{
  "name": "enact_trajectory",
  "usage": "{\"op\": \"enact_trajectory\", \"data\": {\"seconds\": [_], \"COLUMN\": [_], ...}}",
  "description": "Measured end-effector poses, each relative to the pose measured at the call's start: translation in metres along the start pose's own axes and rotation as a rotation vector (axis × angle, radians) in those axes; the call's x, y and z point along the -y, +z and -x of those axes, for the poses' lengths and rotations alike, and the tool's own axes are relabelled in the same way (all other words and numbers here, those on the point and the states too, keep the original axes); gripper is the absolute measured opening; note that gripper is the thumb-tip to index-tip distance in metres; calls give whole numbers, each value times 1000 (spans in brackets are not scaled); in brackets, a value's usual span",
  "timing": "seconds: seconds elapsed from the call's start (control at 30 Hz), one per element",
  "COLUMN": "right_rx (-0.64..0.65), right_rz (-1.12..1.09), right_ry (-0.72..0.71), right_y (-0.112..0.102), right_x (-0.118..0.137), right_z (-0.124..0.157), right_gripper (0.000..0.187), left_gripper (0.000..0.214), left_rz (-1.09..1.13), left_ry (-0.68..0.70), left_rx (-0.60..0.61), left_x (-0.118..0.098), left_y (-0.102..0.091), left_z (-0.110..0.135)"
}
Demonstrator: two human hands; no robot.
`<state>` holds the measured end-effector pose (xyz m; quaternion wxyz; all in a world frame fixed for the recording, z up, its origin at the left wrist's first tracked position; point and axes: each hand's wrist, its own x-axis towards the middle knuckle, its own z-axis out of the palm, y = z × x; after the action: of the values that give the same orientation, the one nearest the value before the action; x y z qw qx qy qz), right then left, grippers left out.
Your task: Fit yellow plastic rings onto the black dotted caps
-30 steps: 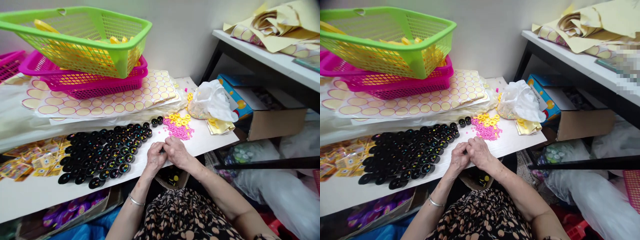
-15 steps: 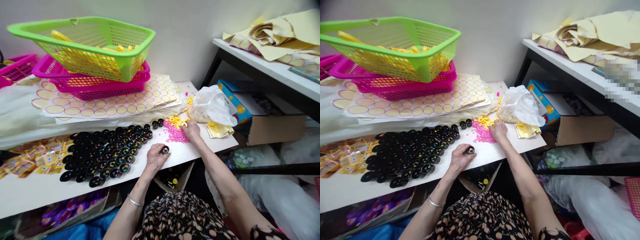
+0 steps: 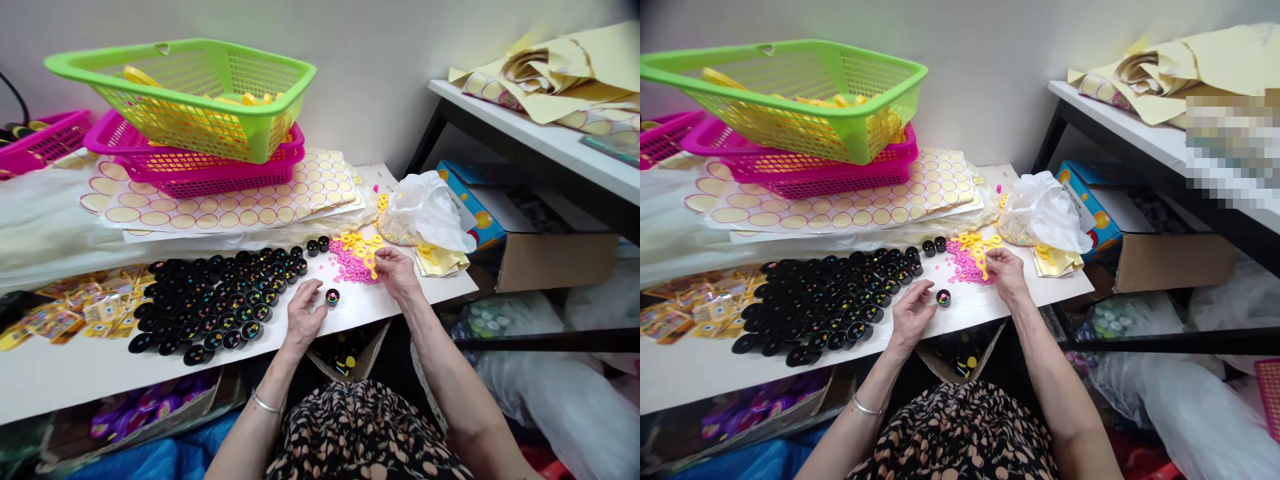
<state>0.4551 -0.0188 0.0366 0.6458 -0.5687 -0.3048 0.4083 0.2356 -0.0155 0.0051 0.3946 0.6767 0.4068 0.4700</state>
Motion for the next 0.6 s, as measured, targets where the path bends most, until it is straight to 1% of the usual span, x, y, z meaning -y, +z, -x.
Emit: {"op": "enact_trajectory", "data": {"seconds": [0.07, 0.1, 0.13, 0.17, 0.23, 0.27, 0.3, 0.33, 0.4, 0.47, 0.53, 0.6], "right_rx": [153, 234, 308, 372, 463, 480, 471, 445, 409, 458, 512, 485], "right_rz": [-176, -220, -242, -248, -233, -211, -175, -122, 53, 296, 551, 773], "right_ry": [175, 240, 292, 332, 372, 372, 355, 319, 180, -23, -242, -427], "right_y": [4, 7, 10, 14, 22, 25, 28, 30, 33, 35, 37, 39], "right_x": [10, 14, 16, 17, 15, 13, 10, 8, 7, 8, 10, 9], "right_z": [18, 28, 38, 48, 66, 74, 80, 85, 94, 101, 107, 110], "right_gripper": [25, 26, 27, 27, 25, 24, 22, 20, 17, 20, 24, 22], "left_gripper": [21, 17, 16, 18, 22, 23, 23, 23, 24, 24, 25, 24], "left_rz": [90, 144, 207, 274, 405, 460, 503, 533, 554, 567, 603, 645], "left_ry": [-71, -136, -217, -307, -480, -554, -616, -667, -734, -764, -777, -785], "left_rx": [-115, -138, -124, -71, 100, 176, 217, 223, 157, 58, -12, -55], "left_x": [-16, -24, -33, -41, -54, -58, -60, -60, -59, -55, -53, -53], "left_y": [0, 0, 1, 2, 2, 1, 0, -1, -3, -3, -2, 1], "left_z": [4, 5, 7, 7, 9, 9, 10, 10, 13, 15, 17, 19]}}
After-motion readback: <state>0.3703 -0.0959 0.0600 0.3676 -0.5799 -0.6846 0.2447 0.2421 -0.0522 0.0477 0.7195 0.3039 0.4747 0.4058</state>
